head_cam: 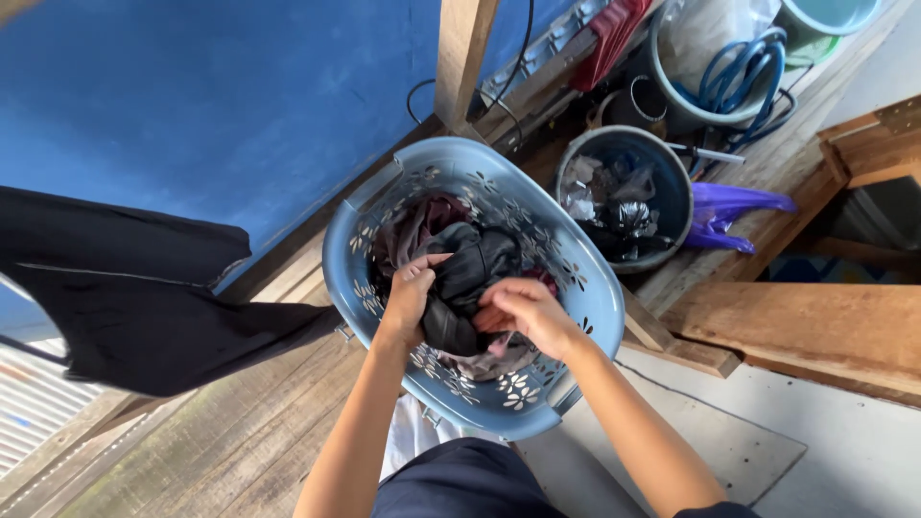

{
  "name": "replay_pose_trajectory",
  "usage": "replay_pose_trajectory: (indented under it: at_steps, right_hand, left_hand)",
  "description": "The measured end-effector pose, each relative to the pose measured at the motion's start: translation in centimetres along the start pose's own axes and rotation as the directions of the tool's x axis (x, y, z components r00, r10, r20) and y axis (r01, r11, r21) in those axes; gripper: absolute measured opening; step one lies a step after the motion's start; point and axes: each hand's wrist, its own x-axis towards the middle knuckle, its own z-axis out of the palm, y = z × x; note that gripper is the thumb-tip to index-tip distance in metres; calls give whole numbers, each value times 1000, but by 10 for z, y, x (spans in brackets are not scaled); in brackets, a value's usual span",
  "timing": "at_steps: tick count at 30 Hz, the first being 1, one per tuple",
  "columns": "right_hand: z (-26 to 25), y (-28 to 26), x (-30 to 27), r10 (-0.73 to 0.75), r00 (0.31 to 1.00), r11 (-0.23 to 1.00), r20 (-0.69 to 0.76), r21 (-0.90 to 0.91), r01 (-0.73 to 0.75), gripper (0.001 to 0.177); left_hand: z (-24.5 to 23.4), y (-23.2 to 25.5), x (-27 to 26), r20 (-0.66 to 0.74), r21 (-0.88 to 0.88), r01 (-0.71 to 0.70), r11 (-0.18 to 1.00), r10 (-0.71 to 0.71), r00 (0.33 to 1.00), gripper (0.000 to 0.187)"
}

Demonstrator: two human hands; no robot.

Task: Hang clothes on a bamboo rod for drying.

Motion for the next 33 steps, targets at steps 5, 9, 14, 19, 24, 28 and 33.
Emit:
replay_pose_trajectory:
  at_steps: [5,9,14,19,24,28,33]
  right_hand:
    - [12,-23,8,-123,950,987,-288,59,146,33]
    - [5,-13,28,-631,710,659,-313,-700,277,93]
    - [-38,-4,57,-257,796,933,-548,-355,57,60]
    - [-4,-82,19,-369,774,928,-515,-254,274,41]
    - [67,-173,-45,-424,829,906,-365,-162,392,34]
    - [115,-209,-78,-462,833,886,-303,-126,446,40]
    - [155,-215,-82,-520,840,848,-154,24,530,46]
  left_hand:
    - [11,40,-25,85,16,0,1000,-2,996,36]
    - [14,60,-52,345,-52,-10,999,27,938,35]
    - [11,103,-79,399,38,-197,980,166,902,40]
    - [20,146,-124,200,90,-253,963,231,952,49]
    - [5,140,-136,139,306,-407,861,383,913,54]
    - [3,134,-142,244,587,-534,609,496,834,55]
    - [-6,106,-158,547,528,-649,547,366,753,93]
